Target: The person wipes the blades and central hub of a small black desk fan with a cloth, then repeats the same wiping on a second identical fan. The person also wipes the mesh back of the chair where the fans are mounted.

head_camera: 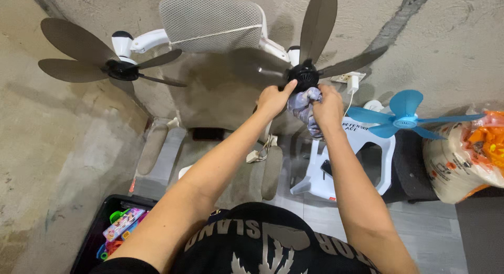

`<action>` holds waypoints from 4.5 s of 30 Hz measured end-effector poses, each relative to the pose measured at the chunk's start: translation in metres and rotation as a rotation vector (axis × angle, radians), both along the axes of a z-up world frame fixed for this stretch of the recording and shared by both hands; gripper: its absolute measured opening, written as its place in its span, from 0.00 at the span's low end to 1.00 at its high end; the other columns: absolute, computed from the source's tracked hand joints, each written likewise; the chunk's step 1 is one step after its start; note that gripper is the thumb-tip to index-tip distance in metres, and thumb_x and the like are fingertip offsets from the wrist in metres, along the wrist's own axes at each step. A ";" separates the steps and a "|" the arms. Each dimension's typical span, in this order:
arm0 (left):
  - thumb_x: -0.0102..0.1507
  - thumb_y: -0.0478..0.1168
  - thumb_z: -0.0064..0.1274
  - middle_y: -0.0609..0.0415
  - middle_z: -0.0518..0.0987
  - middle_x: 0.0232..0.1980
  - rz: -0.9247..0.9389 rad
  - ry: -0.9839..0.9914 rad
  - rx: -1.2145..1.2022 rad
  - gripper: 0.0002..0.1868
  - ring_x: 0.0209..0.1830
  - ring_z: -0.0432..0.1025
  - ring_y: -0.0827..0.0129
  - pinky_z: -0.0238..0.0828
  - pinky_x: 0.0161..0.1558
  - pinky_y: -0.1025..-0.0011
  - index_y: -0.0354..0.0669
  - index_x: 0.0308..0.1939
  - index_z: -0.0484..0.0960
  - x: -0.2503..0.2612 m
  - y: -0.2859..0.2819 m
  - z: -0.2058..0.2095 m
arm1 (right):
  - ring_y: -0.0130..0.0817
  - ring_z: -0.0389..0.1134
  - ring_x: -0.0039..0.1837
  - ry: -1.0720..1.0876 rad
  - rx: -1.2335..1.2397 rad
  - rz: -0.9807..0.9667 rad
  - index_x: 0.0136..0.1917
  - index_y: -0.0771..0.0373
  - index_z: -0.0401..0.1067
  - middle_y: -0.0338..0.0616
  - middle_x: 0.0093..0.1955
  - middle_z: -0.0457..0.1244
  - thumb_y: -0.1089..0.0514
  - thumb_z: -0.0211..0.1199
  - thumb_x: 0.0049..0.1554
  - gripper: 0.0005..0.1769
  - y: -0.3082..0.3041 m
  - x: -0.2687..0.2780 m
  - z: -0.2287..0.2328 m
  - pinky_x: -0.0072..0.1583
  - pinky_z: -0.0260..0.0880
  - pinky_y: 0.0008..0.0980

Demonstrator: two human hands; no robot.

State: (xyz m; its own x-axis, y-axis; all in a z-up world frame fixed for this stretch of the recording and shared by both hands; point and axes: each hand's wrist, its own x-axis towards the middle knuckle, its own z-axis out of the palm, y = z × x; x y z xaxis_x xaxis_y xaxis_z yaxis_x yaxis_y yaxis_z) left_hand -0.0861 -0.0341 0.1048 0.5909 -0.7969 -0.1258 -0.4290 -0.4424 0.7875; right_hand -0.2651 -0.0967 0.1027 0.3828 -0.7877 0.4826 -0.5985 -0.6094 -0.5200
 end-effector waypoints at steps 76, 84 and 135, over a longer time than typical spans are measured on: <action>0.58 0.30 0.51 0.34 0.58 0.75 0.113 -0.057 -0.284 0.39 0.72 0.59 0.43 0.59 0.70 0.62 0.36 0.75 0.58 0.051 0.061 -0.125 | 0.57 0.66 0.57 -0.168 0.305 0.017 0.63 0.65 0.74 0.62 0.55 0.63 0.58 0.65 0.58 0.20 0.038 0.001 -0.255 0.61 0.67 0.46; 0.59 0.37 0.59 0.33 0.64 0.72 0.020 -0.027 -0.038 0.36 0.70 0.64 0.43 0.64 0.69 0.61 0.40 0.72 0.67 0.052 0.112 -0.165 | 0.54 0.71 0.50 -0.273 0.655 -0.057 0.55 0.68 0.74 0.57 0.47 0.70 0.49 0.59 0.62 0.19 0.049 0.009 -0.314 0.56 0.69 0.48; 0.45 0.65 0.69 0.47 0.85 0.35 -0.499 -1.126 -0.087 0.30 0.45 0.78 0.53 0.31 0.73 0.42 0.44 0.32 0.86 0.003 -0.011 0.083 | 0.33 0.69 0.61 -1.170 0.729 0.784 0.60 0.64 0.71 0.42 0.59 0.68 0.61 0.60 0.68 0.08 -0.065 0.020 0.072 0.68 0.69 0.38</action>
State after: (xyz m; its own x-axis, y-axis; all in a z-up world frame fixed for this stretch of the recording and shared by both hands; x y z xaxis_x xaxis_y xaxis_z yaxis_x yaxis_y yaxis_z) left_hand -0.0834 -0.0451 0.1878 -0.0357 -0.9464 0.3210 -0.9938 -0.0003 -0.1115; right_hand -0.2454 -0.1618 0.1751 0.4920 -0.7664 0.4130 0.6556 0.0140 -0.7550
